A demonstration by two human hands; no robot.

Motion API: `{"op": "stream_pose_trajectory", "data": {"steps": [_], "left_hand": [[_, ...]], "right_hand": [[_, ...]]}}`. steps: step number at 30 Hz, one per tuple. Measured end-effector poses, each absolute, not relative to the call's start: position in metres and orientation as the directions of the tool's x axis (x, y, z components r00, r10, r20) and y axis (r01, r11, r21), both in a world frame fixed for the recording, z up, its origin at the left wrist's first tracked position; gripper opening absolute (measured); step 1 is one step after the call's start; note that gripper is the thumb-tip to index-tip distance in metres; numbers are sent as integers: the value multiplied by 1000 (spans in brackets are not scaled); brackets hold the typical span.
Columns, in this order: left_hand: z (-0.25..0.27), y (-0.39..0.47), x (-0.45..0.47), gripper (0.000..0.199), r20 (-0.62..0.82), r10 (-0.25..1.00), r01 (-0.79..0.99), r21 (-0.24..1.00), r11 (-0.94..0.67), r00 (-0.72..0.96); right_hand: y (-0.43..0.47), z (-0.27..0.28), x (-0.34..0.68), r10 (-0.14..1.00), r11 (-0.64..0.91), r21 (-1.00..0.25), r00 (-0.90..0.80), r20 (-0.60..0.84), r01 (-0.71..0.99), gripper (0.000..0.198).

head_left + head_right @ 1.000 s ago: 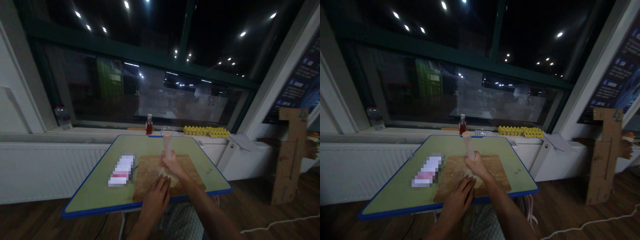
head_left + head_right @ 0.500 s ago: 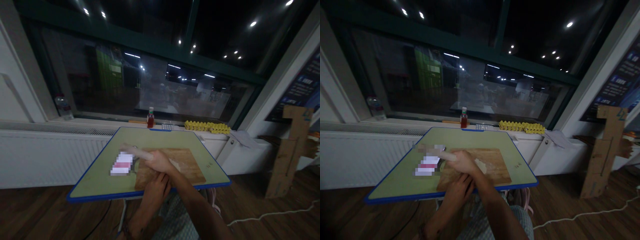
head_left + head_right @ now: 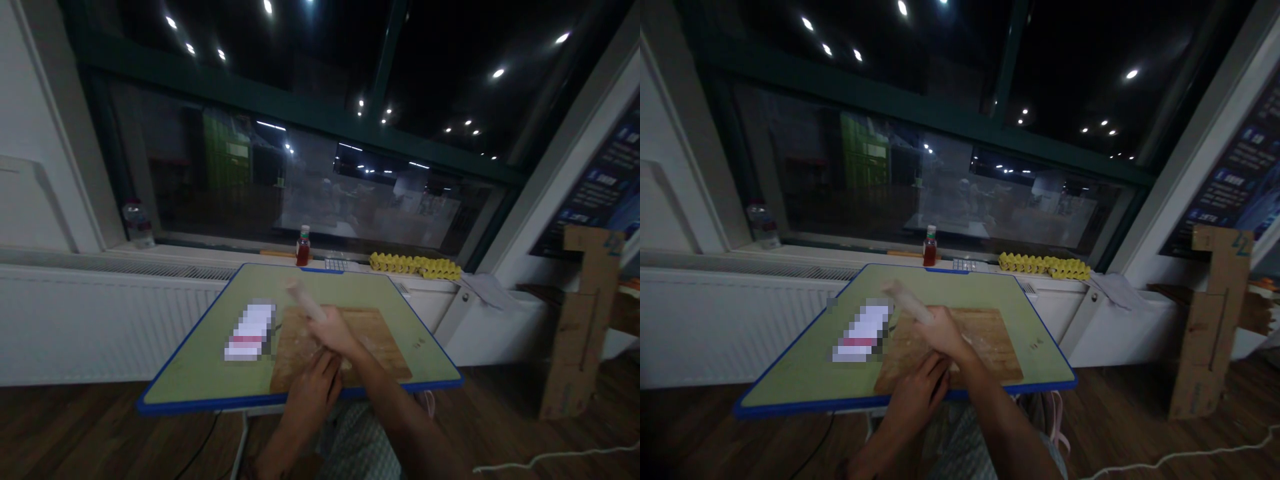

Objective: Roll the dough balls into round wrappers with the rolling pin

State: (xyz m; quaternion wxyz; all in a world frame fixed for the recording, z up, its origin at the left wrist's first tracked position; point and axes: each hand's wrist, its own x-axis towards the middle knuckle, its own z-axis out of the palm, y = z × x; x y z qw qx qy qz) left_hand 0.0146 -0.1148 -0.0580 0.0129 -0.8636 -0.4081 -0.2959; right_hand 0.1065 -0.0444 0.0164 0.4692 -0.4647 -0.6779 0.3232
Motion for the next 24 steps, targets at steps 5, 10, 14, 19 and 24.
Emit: {"op": "stream_pose_trajectory", "data": {"steps": [5, 10, 14, 19, 24], "left_hand": [[-68, -112, 14, 34, 603, 631, 707, 152, -691, 488], [-69, -113, 15, 34, 613, 628, 710, 150, -688, 479], [-65, -114, 16, 32, 592, 644, 709, 165, -685, 485], [-61, -114, 14, 29, 572, 649, 681, 202, -704, 502], [-62, -113, 14, 29, 554, 660, 671, 226, -706, 508]], "right_hand": [[-39, 24, 129, 936, 290, -957, 208, 284, 4, 23], [-44, 16, 129, 932, 261, -957, 227, 283, 123, 24], [-35, 20, 119, 902, 257, -935, 285, 323, 246, 22], [-18, 15, 95, 910, 221, -859, 220, 352, 462, 18], [-15, 7, 96, 933, 348, -843, -234, 272, 409, 16]]}}
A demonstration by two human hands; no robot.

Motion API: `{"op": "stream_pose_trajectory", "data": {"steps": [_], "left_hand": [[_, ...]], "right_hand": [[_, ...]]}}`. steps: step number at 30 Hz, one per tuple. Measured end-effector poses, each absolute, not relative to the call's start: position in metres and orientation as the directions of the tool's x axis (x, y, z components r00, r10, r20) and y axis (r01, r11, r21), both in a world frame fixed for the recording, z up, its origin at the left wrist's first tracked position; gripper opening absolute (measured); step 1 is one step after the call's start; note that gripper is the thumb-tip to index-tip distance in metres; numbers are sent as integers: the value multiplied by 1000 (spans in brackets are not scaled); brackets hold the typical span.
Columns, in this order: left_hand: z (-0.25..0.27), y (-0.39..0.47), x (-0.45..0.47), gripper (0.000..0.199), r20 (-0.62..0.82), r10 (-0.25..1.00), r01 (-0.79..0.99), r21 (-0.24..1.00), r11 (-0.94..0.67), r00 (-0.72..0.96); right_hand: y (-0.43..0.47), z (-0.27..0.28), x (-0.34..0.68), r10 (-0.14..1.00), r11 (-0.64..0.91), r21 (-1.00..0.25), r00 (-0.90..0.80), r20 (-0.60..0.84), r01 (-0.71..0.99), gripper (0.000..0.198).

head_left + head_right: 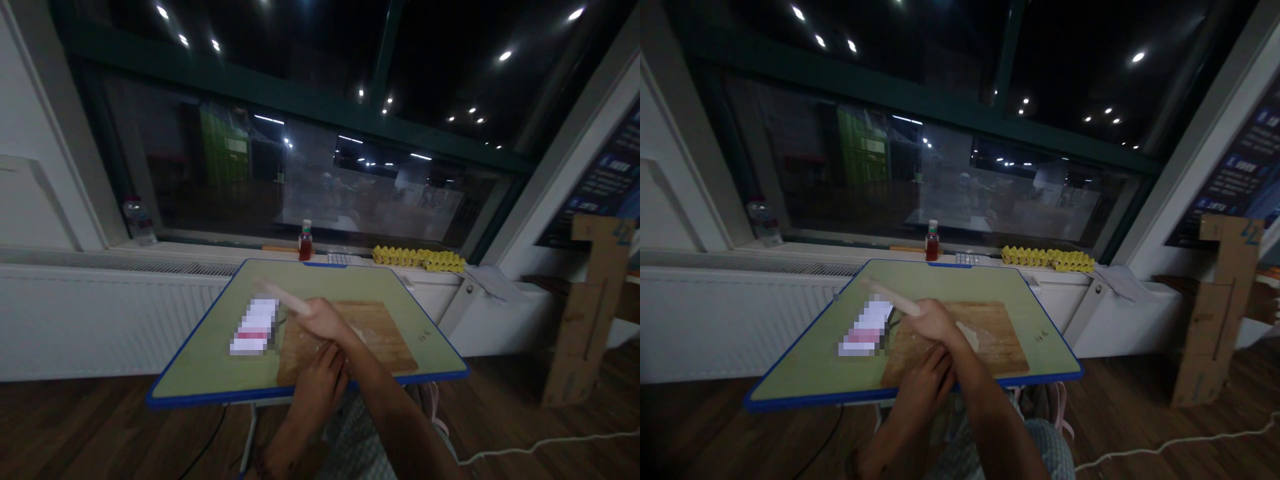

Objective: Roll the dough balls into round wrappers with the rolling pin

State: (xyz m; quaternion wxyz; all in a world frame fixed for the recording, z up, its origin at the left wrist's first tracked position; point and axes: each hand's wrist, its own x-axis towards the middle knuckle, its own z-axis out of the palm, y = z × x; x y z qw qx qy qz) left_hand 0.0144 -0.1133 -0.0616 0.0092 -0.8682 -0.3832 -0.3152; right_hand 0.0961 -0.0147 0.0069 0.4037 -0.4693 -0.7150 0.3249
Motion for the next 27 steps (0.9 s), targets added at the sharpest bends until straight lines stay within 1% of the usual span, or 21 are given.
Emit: {"op": "stream_pose_trajectory", "data": {"steps": [1, 3, 4, 5, 6, 9, 10, 11, 15, 18, 20, 24, 26, 27], "left_hand": [[-62, -113, 15, 31, 554, 660, 677, 216, -703, 508], [-65, -113, 16, 34, 558, 656, 687, 196, -699, 508], [-66, -113, 16, 35, 561, 654, 691, 187, -698, 508], [-66, -113, 16, 35, 563, 651, 694, 180, -698, 509], [-67, -113, 16, 35, 565, 649, 696, 172, -697, 510], [-68, -113, 16, 35, 570, 644, 704, 152, -693, 510], [-68, -113, 16, 35, 573, 643, 706, 151, -692, 508], [-67, -113, 15, 35, 576, 643, 706, 153, -692, 505], [-67, -112, 15, 35, 595, 633, 695, 165, -700, 496], [-69, -112, 16, 35, 600, 638, 702, 170, -692, 483], [-70, -112, 16, 35, 598, 644, 710, 170, -683, 477], [-68, -113, 15, 35, 588, 645, 714, 157, -682, 487], [-66, -114, 14, 34, 580, 654, 716, 165, -678, 486], [-65, -115, 14, 34, 575, 658, 715, 172, -678, 486]], "right_hand": [[-15, 7, 102, 946, 320, -882, -159, 281, 345, 17], [-16, 8, 116, 951, 257, -949, 128, 282, 181, 21], [-17, 9, 122, 930, 257, -962, 246, 273, 95, 23], [-19, 8, 125, 911, 273, -961, 309, 274, 47, 24], [-21, 8, 127, 910, 291, -956, 296, 290, 42, 24], [-28, 6, 126, 930, 326, -937, 132, 342, 127, 22], [-29, 7, 126, 932, 327, -936, 117, 342, 127, 23], [-30, 9, 127, 931, 324, -941, 140, 336, 102, 23], [-27, 17, 139, 894, 341, -939, 321, 311, -40, 28], [-24, 16, 141, 893, 348, -936, 321, 316, -47, 28], [-23, 13, 136, 901, 330, -944, 303, 311, -13, 27], [-24, 12, 122, 896, 316, -936, 275, 349, 157, 26], [-25, 14, 114, 910, 324, -921, 195, 366, 216, 24], [-25, 16, 109, 924, 324, -916, 128, 360, 236, 24]]}}
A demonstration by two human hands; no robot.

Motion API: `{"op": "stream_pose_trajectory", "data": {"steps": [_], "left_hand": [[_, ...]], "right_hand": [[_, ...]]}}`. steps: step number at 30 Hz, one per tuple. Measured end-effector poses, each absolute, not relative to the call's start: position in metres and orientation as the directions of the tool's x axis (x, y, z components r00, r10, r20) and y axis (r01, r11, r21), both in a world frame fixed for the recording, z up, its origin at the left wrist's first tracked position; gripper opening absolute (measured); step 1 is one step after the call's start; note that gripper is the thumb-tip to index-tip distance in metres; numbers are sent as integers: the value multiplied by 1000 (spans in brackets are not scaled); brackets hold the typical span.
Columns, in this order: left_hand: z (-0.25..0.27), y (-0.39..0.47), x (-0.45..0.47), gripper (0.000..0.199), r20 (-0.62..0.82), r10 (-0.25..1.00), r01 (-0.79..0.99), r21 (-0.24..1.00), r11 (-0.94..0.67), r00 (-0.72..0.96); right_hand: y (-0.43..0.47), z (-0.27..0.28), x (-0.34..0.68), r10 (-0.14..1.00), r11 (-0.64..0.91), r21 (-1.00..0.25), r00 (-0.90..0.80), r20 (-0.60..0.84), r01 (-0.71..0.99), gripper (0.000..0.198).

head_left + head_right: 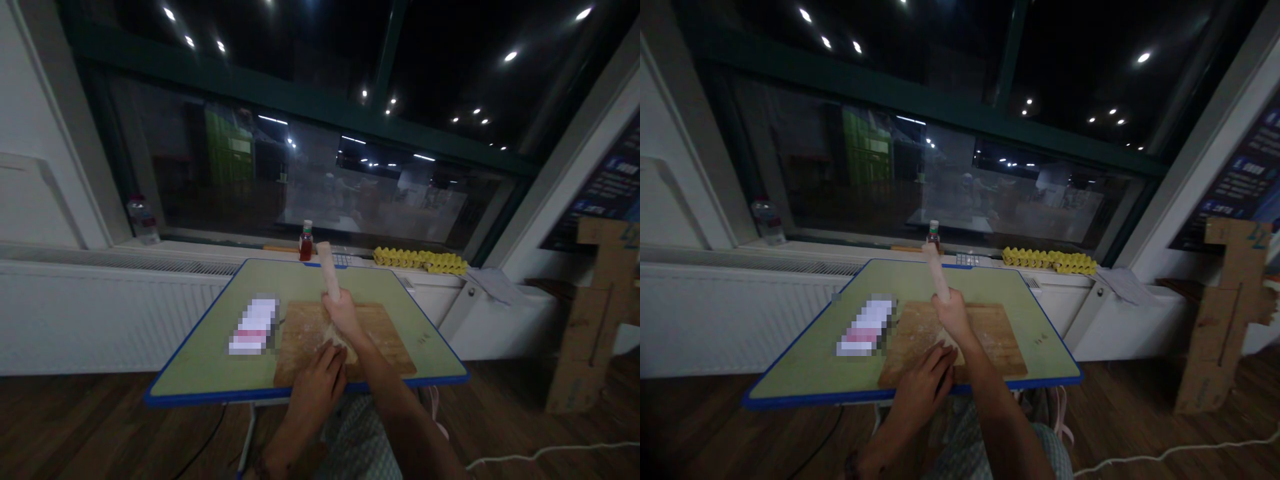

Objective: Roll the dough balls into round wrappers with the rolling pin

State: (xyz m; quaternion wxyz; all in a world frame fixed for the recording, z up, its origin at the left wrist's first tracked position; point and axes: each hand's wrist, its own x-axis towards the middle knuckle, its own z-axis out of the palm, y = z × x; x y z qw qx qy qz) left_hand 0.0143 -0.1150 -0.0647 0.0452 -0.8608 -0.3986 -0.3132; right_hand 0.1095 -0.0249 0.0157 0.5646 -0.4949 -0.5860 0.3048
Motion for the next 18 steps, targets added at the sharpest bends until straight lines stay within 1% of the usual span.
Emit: {"op": "stream_pose_trajectory", "data": {"steps": [3, 5, 6, 7, 8, 9, 10, 11, 12, 14, 16, 17, 18], "left_hand": [[-61, -116, 14, 32, 566, 664, 704, 193, -683, 489], [-60, -116, 15, 31, 563, 663, 699, 198, -687, 493], [-60, -116, 15, 31, 561, 663, 698, 197, -688, 495], [-60, -116, 15, 32, 559, 664, 699, 196, -688, 497], [-60, -116, 15, 33, 557, 665, 700, 194, -687, 497], [-61, -116, 16, 33, 558, 666, 702, 194, -685, 496], [-62, -115, 16, 34, 561, 666, 703, 196, -684, 492], [-62, -115, 17, 34, 565, 665, 702, 199, -684, 488], [-63, -115, 17, 33, 571, 664, 700, 203, -684, 483], [-63, -114, 17, 31, 577, 664, 695, 215, -686, 476], [-63, -114, 16, 29, 576, 667, 694, 223, -685, 474], [-64, -113, 15, 30, 577, 664, 695, 217, -685, 475], [-64, -113, 14, 30, 583, 656, 695, 204, -689, 479]], "right_hand": [[-24, 18, 99, 949, 315, -904, -107, 297, 290, 23], [-21, 18, 100, 950, 301, -910, -175, 259, 286, 24], [-19, 18, 104, 954, 288, -923, -157, 254, 256, 25], [-17, 18, 109, 962, 272, -940, -90, 259, 205, 26], [-16, 17, 115, 964, 262, -956, 9, 266, 132, 26], [-15, 16, 121, 953, 272, -962, 129, 274, 33, 27], [-15, 15, 126, 932, 298, -954, 226, 284, -28, 27], [-16, 13, 128, 912, 320, -947, 285, 296, -39, 27], [-17, 11, 128, 898, 335, -942, 306, 317, -6, 26], [-22, 7, 119, 913, 337, -926, 181, 365, 168, 23], [-25, 6, 108, 917, 390, -871, -44, 396, 299, 19], [-25, 6, 105, 916, 400, -862, -95, 391, 311, 18], [-24, 7, 104, 920, 391, -874, -92, 381, 288, 19]]}}
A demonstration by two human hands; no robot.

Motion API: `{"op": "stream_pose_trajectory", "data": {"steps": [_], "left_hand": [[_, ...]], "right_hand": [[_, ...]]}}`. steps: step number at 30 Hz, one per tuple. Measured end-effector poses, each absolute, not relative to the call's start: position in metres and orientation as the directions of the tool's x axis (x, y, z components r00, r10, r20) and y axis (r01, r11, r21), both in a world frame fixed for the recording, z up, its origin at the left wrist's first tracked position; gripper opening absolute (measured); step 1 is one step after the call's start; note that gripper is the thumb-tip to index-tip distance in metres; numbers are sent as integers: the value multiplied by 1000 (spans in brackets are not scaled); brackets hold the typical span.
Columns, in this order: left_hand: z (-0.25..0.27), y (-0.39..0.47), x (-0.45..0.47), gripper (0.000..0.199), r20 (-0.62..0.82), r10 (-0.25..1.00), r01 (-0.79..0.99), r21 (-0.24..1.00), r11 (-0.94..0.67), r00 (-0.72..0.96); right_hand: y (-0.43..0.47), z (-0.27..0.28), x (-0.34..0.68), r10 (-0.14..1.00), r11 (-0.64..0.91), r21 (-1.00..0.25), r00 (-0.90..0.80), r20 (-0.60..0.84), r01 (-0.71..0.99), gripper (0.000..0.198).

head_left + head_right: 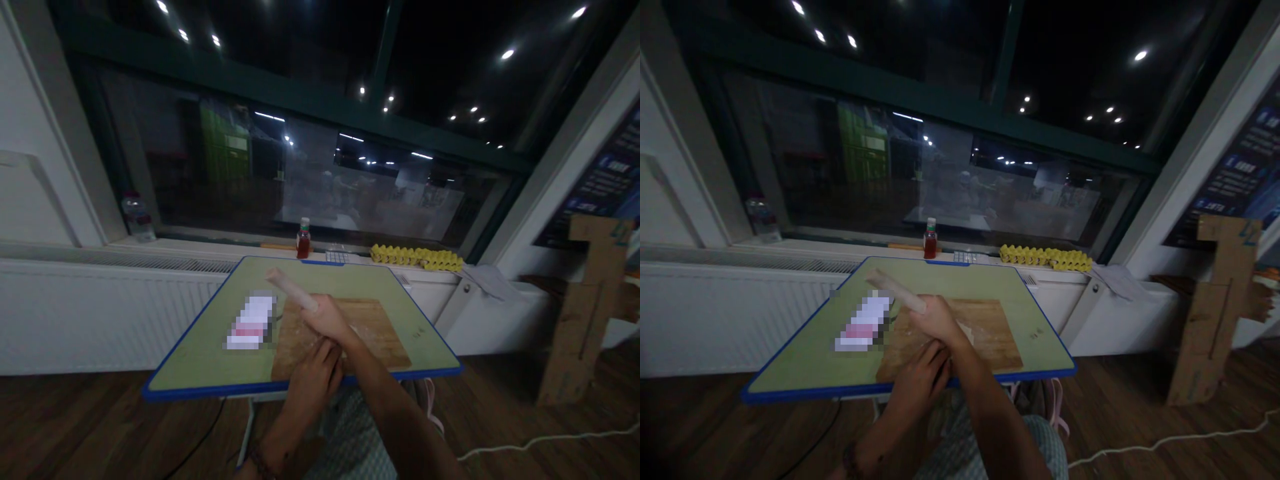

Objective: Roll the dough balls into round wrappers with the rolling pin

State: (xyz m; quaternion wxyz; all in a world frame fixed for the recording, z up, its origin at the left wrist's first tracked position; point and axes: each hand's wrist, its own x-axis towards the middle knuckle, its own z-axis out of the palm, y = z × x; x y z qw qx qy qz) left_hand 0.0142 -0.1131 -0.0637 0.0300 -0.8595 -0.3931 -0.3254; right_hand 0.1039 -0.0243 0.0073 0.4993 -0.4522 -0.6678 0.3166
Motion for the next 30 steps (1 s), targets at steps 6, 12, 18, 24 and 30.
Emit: {"op": "stream_pose_trajectory", "data": {"steps": [6, 12, 18, 24, 30], "left_hand": [[-66, -111, 12, 34, 624, 615, 690, 162, -705, 482], [-69, -111, 13, 34, 640, 604, 695, 149, -704, 475], [-64, -113, 15, 31, 585, 653, 712, 174, -680, 481], [-63, -114, 15, 30, 593, 656, 690, 219, -690, 467], [-69, -111, 18, 34, 610, 652, 687, 229, -690, 450]], "right_hand": [[-11, 18, 142, 900, 331, -894, 387, 202, -301, 34], [-24, 16, 139, 911, 375, -867, 301, 281, -327, 35], [-35, 4, 107, 929, 353, -932, 87, 360, 80, 21], [-31, 10, 114, 936, 320, -938, 108, 335, 131, 25], [-26, 7, 116, 885, 333, -943, 342, 316, 10, 29]]}}
